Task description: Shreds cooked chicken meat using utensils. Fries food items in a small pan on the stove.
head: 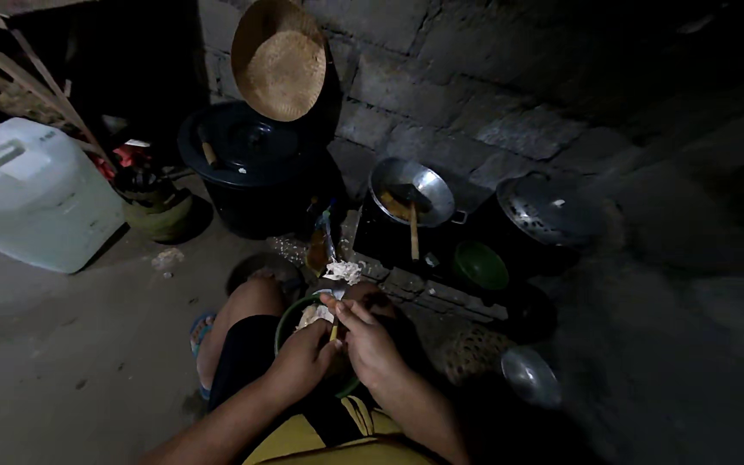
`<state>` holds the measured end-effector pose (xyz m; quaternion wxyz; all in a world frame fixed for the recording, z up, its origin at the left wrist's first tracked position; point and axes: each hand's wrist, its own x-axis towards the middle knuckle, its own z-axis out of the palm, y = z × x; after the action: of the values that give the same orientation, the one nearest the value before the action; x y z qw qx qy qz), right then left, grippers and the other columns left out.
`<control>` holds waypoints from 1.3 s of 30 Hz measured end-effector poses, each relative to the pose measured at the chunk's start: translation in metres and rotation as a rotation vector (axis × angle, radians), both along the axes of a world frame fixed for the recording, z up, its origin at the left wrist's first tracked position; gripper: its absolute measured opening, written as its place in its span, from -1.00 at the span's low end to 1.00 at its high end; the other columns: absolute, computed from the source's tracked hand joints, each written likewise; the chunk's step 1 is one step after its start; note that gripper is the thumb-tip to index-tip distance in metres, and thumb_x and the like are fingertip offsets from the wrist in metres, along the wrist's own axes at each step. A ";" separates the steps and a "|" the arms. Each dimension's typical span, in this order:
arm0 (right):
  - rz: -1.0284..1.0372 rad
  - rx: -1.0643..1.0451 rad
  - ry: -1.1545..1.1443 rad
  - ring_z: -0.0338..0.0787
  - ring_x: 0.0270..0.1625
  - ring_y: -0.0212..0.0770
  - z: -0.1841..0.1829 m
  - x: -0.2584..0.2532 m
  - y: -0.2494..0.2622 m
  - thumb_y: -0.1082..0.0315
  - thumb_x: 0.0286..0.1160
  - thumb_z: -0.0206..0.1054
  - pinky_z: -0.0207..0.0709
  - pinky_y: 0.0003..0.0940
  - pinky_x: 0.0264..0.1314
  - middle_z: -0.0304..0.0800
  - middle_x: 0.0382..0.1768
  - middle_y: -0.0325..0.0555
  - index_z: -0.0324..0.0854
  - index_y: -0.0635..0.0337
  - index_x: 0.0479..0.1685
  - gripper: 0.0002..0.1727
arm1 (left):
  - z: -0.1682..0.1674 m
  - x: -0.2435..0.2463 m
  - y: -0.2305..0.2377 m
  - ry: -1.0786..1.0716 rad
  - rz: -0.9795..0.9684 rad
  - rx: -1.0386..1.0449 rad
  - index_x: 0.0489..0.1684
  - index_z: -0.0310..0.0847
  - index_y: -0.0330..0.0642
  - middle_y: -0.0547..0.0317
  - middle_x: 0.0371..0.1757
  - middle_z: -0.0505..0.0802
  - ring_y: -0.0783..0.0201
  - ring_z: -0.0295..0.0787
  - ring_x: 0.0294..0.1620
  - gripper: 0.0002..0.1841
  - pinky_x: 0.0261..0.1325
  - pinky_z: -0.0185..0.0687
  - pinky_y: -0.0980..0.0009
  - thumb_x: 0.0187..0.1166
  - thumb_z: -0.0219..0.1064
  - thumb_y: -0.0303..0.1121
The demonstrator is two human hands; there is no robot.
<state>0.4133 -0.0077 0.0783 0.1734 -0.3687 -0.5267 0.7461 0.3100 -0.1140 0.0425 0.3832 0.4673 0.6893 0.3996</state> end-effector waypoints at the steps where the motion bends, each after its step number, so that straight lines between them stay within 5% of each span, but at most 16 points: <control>1: 0.034 0.008 0.023 0.76 0.21 -0.36 -0.001 0.001 0.002 0.32 0.86 0.06 0.61 -0.41 0.25 0.79 0.30 -0.10 0.61 0.28 0.21 -0.72 | -0.002 0.000 -0.001 0.002 0.002 0.022 0.22 0.59 -0.28 -0.02 -0.02 0.81 0.16 0.78 0.00 -0.67 0.20 0.69 0.13 0.78 0.11 -0.21; 6: 0.195 0.025 0.013 0.79 0.13 -0.23 0.010 -0.004 0.028 0.32 0.81 0.03 0.68 -0.25 0.18 0.79 0.14 -0.07 0.53 0.28 0.22 -0.72 | -0.002 -0.011 -0.016 -0.039 0.114 0.117 0.22 0.52 -0.32 0.09 -0.33 0.70 0.29 0.65 -0.43 -0.67 -0.27 0.69 0.31 0.82 -0.02 -0.26; 9: 0.170 0.040 -0.022 0.81 0.15 -0.16 0.019 -0.012 0.050 0.27 0.85 0.00 0.71 -0.20 0.12 0.73 0.26 -0.02 0.29 0.21 0.67 -0.51 | 0.000 -0.022 -0.025 -0.024 0.172 0.108 0.22 0.52 -0.28 0.15 -0.36 0.65 0.34 0.57 -0.47 -0.68 -0.32 0.61 0.36 0.83 -0.03 -0.25; 15: 0.390 0.463 -0.101 0.79 0.14 -0.22 0.036 -0.040 0.077 0.28 0.61 0.35 0.72 -0.31 0.09 0.53 0.55 0.04 0.08 0.09 0.84 -0.20 | 0.007 -0.038 -0.033 0.038 0.184 0.019 0.23 0.55 -0.24 0.16 -0.34 0.66 0.32 0.60 -0.38 -0.66 -0.21 0.60 0.33 0.83 -0.04 -0.22; 19: 0.622 0.680 -0.221 0.72 0.39 -0.15 0.038 -0.061 0.079 0.29 0.61 0.38 0.66 -0.20 0.39 0.57 0.53 0.07 0.39 0.07 0.67 -0.39 | 0.019 -0.043 -0.034 0.121 0.119 -0.162 0.34 0.51 -0.24 -0.07 -0.13 0.76 0.03 0.75 -0.07 -0.62 0.11 0.65 0.01 0.86 -0.05 -0.18; 23: 0.781 0.870 -0.336 0.65 0.47 -0.09 0.037 -0.063 0.075 0.37 0.69 0.21 0.50 -0.13 0.55 0.67 0.42 0.11 0.62 0.18 0.40 -0.64 | 0.018 -0.044 -0.041 0.131 0.081 -0.213 0.33 0.52 -0.23 -0.07 -0.12 0.76 -0.01 0.75 -0.05 -0.62 0.11 0.65 -0.03 0.87 -0.05 -0.18; 30: 0.687 0.735 -0.305 0.73 0.02 -0.29 0.025 -0.045 0.079 0.34 0.62 0.31 0.63 -0.34 0.09 0.74 0.08 0.01 0.66 0.22 0.21 -0.72 | 0.033 -0.042 -0.048 0.115 -0.002 -0.313 0.34 0.49 -0.22 -0.08 -0.16 0.73 -0.03 0.73 -0.10 -0.63 0.06 0.64 -0.04 0.89 -0.05 -0.16; 34: 0.598 0.726 -0.314 0.74 0.06 -0.22 0.024 -0.040 0.072 0.33 0.63 0.30 0.63 -0.28 0.13 0.74 0.11 0.07 0.65 0.25 0.22 -0.71 | 0.042 -0.041 -0.046 0.067 -0.023 -0.344 0.32 0.50 -0.24 -0.09 -0.15 0.72 -0.02 0.72 -0.11 -0.64 0.07 0.64 -0.02 0.89 -0.05 -0.19; 36: 0.568 0.719 -0.318 0.75 0.01 -0.26 0.023 -0.037 0.068 0.33 0.63 0.30 0.65 -0.31 0.10 0.75 0.10 0.05 0.64 0.24 0.24 -0.70 | 0.039 -0.042 -0.048 -0.021 -0.027 -0.297 0.27 0.53 -0.23 0.03 -0.23 0.68 0.13 0.65 -0.23 -0.66 -0.05 0.62 0.14 0.89 -0.03 -0.20; 39: 0.565 0.660 -0.322 0.61 -0.32 -0.41 0.017 -0.031 0.065 0.31 0.64 0.29 0.54 -0.47 -0.25 0.70 -0.08 -0.10 0.62 0.19 0.21 -0.73 | 0.034 -0.042 -0.054 -0.074 -0.049 -0.281 0.19 0.54 -0.18 0.16 -0.34 0.60 0.26 0.55 -0.37 -0.69 -0.21 0.55 0.27 0.88 -0.02 -0.18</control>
<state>0.3824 0.0573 0.0953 -0.0125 -0.2471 -0.8359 0.4899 0.2679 -0.1679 0.0760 0.4798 0.4104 0.7123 0.3067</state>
